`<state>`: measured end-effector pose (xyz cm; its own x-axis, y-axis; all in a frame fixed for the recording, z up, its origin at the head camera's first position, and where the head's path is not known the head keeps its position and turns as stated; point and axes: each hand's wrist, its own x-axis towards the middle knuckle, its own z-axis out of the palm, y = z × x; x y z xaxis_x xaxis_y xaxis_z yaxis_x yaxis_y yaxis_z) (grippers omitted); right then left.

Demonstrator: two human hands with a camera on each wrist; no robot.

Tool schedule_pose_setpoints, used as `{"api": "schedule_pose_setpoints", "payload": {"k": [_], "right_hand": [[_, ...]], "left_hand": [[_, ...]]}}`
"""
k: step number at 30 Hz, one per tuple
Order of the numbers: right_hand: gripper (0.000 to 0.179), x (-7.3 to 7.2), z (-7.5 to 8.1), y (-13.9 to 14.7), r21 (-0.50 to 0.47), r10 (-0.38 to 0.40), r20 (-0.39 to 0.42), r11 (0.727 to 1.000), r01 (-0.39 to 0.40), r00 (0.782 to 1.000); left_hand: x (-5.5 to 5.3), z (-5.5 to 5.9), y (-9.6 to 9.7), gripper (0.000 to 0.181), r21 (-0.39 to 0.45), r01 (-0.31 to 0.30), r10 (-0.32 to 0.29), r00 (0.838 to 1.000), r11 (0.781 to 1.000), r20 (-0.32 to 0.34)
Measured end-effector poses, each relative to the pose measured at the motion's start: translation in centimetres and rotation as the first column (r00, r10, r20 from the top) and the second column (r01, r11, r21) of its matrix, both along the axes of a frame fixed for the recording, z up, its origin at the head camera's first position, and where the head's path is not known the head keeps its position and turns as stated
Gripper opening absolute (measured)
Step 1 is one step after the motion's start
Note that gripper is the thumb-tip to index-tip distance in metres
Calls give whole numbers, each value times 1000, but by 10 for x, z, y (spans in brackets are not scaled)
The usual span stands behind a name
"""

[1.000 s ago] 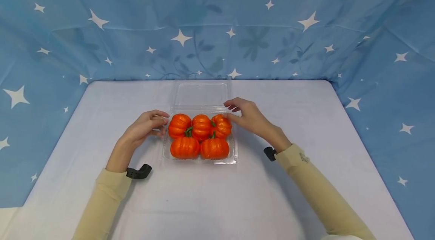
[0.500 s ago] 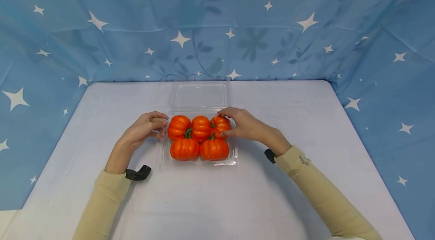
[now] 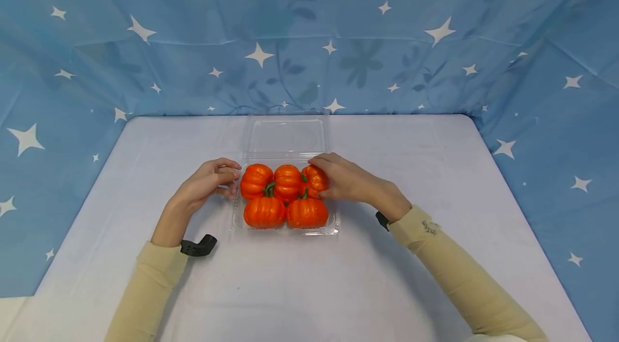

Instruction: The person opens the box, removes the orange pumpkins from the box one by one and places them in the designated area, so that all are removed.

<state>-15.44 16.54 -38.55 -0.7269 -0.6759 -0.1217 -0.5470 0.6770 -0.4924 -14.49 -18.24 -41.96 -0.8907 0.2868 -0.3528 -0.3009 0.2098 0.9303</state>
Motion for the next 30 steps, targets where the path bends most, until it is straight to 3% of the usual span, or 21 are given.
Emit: {"api": "schedule_pose_setpoints", "payload": {"k": [13,21,30], "right_hand": [[68,-2,2,-3,44,81,-104,996,-76,991],[66,-2,4,-1,14,62,-71,998,-61,996],[69,0,7,-1,43,67,-67,997,-64,996]], "left_hand": [[0,-2,0,35,-2,-4,4,1000,1000,-4],[0,-1,0,34,13,-7,7,1000,1000,-6],[0,-1,2,33,17,-15,15,1000,1000,-13]]}}
